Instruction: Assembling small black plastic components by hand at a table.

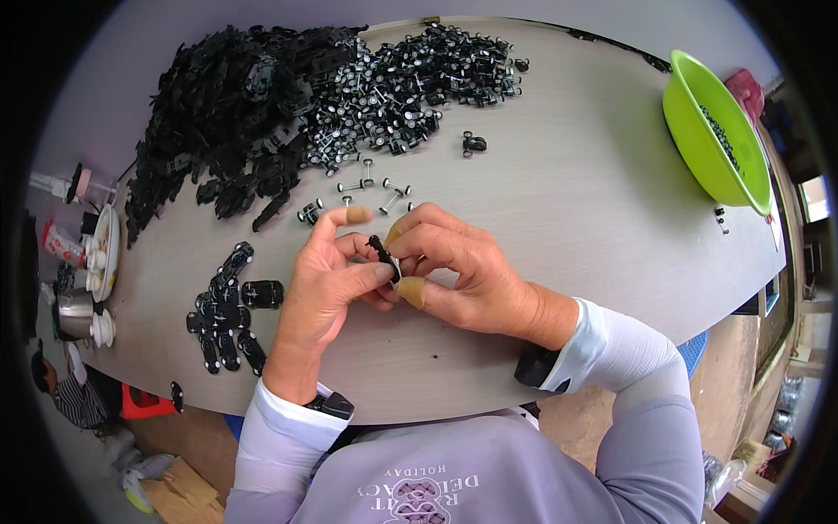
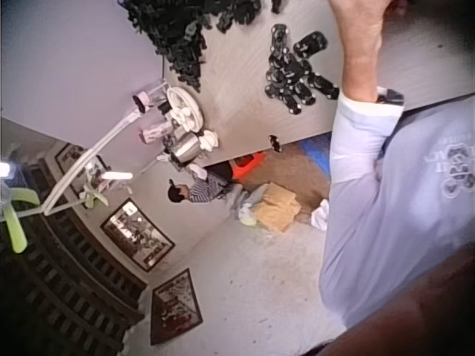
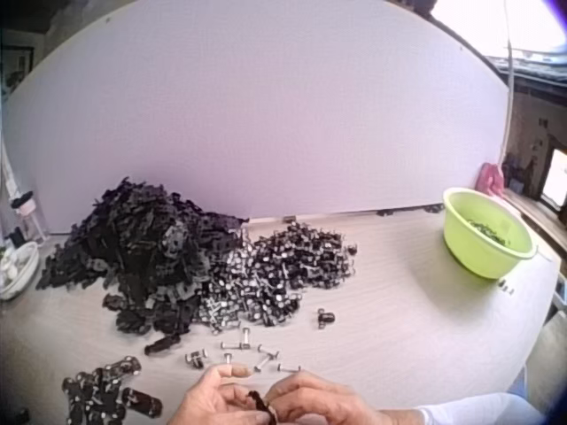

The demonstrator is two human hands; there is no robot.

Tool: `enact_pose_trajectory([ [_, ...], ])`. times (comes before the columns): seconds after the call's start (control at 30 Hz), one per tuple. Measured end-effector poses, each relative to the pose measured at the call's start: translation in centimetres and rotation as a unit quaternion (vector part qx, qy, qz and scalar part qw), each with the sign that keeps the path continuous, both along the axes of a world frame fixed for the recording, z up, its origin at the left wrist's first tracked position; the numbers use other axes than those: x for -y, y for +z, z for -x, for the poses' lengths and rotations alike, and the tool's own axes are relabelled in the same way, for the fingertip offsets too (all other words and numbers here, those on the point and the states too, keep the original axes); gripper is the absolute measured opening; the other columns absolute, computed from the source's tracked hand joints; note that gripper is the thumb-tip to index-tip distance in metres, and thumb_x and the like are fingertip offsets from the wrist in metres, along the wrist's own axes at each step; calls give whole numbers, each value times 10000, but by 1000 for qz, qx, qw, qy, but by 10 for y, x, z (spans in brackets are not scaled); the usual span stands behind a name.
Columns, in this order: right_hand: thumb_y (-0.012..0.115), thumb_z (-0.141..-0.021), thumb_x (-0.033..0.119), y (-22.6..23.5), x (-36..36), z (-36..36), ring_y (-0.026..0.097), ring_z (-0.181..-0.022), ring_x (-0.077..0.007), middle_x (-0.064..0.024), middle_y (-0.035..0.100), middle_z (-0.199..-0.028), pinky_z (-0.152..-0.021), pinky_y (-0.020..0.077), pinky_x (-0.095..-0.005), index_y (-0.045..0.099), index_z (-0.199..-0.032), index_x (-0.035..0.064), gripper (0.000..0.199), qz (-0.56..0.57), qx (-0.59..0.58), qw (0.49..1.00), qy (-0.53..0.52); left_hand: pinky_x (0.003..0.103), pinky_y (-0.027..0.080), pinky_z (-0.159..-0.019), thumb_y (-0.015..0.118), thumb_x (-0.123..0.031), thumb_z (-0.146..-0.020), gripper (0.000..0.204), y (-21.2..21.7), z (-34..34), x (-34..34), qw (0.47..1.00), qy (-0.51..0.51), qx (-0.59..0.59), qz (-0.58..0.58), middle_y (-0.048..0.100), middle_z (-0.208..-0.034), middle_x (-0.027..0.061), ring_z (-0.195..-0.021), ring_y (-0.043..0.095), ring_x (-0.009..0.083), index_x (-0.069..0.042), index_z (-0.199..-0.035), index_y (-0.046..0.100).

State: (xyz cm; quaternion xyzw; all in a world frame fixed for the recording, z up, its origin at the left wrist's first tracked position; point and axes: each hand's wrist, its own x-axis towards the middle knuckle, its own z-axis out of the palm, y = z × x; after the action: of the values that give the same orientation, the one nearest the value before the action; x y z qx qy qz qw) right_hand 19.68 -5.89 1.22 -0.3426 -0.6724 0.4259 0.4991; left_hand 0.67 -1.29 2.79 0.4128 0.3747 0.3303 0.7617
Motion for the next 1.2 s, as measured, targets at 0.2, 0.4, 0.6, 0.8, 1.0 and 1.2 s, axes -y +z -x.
enact_pose_trajectory([
  [0.2, 617, -764, -82, -1, -3, -3, 603, -827, -153, -107, 557, -1045, -684, 535, -266, 579, -1018, -10, 267, -35, 5, 999, -6, 275, 576, -549, 645, -6, -848, 197, -13, 8, -3, 998, -57, -23, 16, 650, -827, 75, -658, 683, 172, 6, -1039, 599],
  [0.4, 714, -689, -55, 5, -1, -9, 592, -835, -265, -118, 572, -1009, -698, 514, -332, 591, -974, 22, 320, -181, 178, 962, -107, 289, 580, -554, 599, -110, -919, 111, -18, 11, -8, 997, -33, 44, 57, 658, -847, 107, -642, 686, 208, -11, -960, 566],
  [0.6, 746, -641, -38, 0, -2, -3, 595, -822, -269, -103, 581, -962, -652, 509, -357, 596, -946, 18, 344, -225, 212, 946, -103, 275, 570, -580, 543, -136, -957, 157, -15, 4, -3, 989, -67, 79, 107, 645, -837, 113, -685, 684, 210, 15, -1002, 549],
  [0.8, 747, -629, -41, -1, 0, -1, 587, -800, -267, -94, 583, -932, -634, 508, -349, 587, -847, 19, 277, -198, 217, 951, -97, 216, 362, -485, 550, -159, -958, 127, -19, 3, 1, 982, -56, 81, 159, 590, -752, 33, -585, 534, 97, -35, -934, 567],
  [1.0, 717, -672, -9, -4, -2, 4, 568, -781, -251, -92, 572, -913, -632, 500, -332, 560, -716, 31, 167, -240, 228, 939, -91, 221, 320, -494, 541, -182, -958, 146, -22, 3, 8, 978, -40, 119, 166, 548, -699, 18, -563, 477, 88, -48, -901, 556],
  [1.2, 769, -657, 7, -6, 0, 0, 604, -867, -300, -136, 573, -971, -702, 525, -359, 579, -781, 10, 226, -221, 244, 943, -56, 228, 331, -494, 532, -175, -958, 147, -18, 0, 9, 986, -40, 95, 131, 548, -704, 27, -552, 470, 96, -33, -945, 566],
])
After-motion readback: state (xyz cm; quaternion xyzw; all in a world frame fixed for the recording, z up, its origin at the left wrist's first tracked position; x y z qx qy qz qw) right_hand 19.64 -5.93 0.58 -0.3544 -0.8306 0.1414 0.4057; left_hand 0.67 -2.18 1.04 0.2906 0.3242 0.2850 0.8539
